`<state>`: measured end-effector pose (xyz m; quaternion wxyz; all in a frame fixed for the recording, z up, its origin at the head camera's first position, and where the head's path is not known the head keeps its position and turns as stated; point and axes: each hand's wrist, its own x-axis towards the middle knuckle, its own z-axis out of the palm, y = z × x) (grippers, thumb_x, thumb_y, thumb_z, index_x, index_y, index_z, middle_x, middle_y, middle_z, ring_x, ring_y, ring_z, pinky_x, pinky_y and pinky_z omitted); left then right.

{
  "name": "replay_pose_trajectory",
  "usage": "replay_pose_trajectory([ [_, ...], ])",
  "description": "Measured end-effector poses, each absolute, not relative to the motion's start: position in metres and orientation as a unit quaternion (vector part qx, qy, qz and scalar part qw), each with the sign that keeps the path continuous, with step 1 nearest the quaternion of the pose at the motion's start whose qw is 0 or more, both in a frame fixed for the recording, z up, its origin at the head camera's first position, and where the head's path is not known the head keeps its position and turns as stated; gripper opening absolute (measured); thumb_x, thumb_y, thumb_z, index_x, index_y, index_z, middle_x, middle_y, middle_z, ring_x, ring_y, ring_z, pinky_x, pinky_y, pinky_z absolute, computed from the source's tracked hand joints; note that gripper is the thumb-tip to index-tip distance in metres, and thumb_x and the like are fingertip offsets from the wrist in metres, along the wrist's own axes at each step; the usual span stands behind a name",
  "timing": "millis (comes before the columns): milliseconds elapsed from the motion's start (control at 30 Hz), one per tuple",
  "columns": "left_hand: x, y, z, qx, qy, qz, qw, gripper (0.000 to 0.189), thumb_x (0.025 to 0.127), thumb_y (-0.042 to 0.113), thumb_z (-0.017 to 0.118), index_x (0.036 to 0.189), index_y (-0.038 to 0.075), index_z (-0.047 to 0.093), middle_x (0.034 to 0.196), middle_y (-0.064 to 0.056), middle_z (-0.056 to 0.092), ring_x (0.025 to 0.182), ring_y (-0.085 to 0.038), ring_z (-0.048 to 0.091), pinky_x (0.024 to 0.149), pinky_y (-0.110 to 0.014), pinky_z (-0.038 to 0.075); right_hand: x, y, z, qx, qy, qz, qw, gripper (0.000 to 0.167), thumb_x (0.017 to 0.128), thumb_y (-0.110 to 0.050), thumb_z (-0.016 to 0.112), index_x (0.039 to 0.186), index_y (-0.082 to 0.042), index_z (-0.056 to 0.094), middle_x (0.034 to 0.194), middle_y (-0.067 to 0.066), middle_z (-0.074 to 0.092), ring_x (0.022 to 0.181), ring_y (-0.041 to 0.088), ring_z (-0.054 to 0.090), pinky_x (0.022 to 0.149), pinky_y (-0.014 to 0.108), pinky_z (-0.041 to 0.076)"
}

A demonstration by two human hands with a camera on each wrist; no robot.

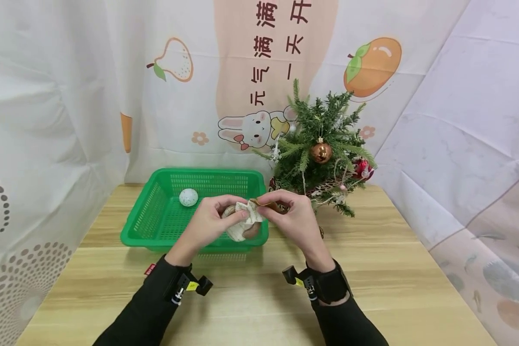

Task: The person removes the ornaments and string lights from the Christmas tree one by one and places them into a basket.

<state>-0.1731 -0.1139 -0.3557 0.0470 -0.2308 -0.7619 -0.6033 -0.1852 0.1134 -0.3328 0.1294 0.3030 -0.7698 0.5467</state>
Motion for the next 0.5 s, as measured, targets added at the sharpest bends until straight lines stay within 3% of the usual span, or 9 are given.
replay_pose_trajectory([
  [67,-0.178,-0.119,-0.349,-0.245,-0.772,-0.585,0.041,0.021,0.096,0.020,0.074,0.116,0.012,0.075,0.096,-0.003,0.074,0.074,-0.018,0.064,0.062,-0.025,0.051,-0.187,0.112,-0.334,0.301,-0.767,0.550,0.136,0.016,0.088,-0.010,0.081,0.104,-0.014,0.079,0.103,-0.002,0.075,0.079,0.017,0.066,0.066,0.025,0.050],
  [167,-0.186,-0.131,-0.336,-0.257,-0.786,-0.562,0.025,0.021,0.096,0.018,0.074,0.114,0.008,0.075,0.092,-0.005,0.074,0.070,-0.018,0.063,0.060,-0.026,0.051,-0.189,0.111,-0.335,0.302,-0.765,0.553,0.133,0.026,0.089,-0.010,0.079,0.114,-0.009,0.075,0.119,0.004,0.070,0.096,0.018,0.069,0.080,0.025,0.054],
  [300,-0.201,-0.150,-0.318,-0.244,-0.810,-0.533,0.001,0.023,0.095,0.017,0.075,0.115,0.004,0.074,0.094,-0.007,0.074,0.075,-0.020,0.067,0.061,-0.028,0.055,-0.189,0.111,-0.335,0.313,-0.756,0.564,0.108,0.045,0.091,-0.010,0.076,0.135,-0.007,0.064,0.141,0.009,0.057,0.118,0.024,0.065,0.094,0.034,0.056],
  [400,-0.214,-0.166,-0.304,-0.227,-0.834,-0.503,-0.008,0.026,0.096,0.020,0.074,0.117,0.005,0.073,0.098,-0.008,0.074,0.081,-0.021,0.069,0.065,-0.028,0.056,-0.187,0.111,-0.336,0.325,-0.755,0.563,0.088,0.052,0.095,-0.012,0.072,0.144,-0.011,0.056,0.145,0.008,0.053,0.119,0.024,0.065,0.091,0.035,0.057],
  [500,-0.227,-0.181,-0.294,-0.212,-0.856,-0.470,-0.018,0.028,0.097,0.024,0.072,0.119,0.007,0.072,0.108,-0.008,0.073,0.095,-0.019,0.068,0.074,-0.027,0.055,-0.185,0.111,-0.336,0.333,-0.768,0.543,0.068,0.045,0.097,-0.018,0.071,0.140,-0.015,0.060,0.138,0.003,0.060,0.113,0.018,0.067,0.089,0.032,0.057],
])
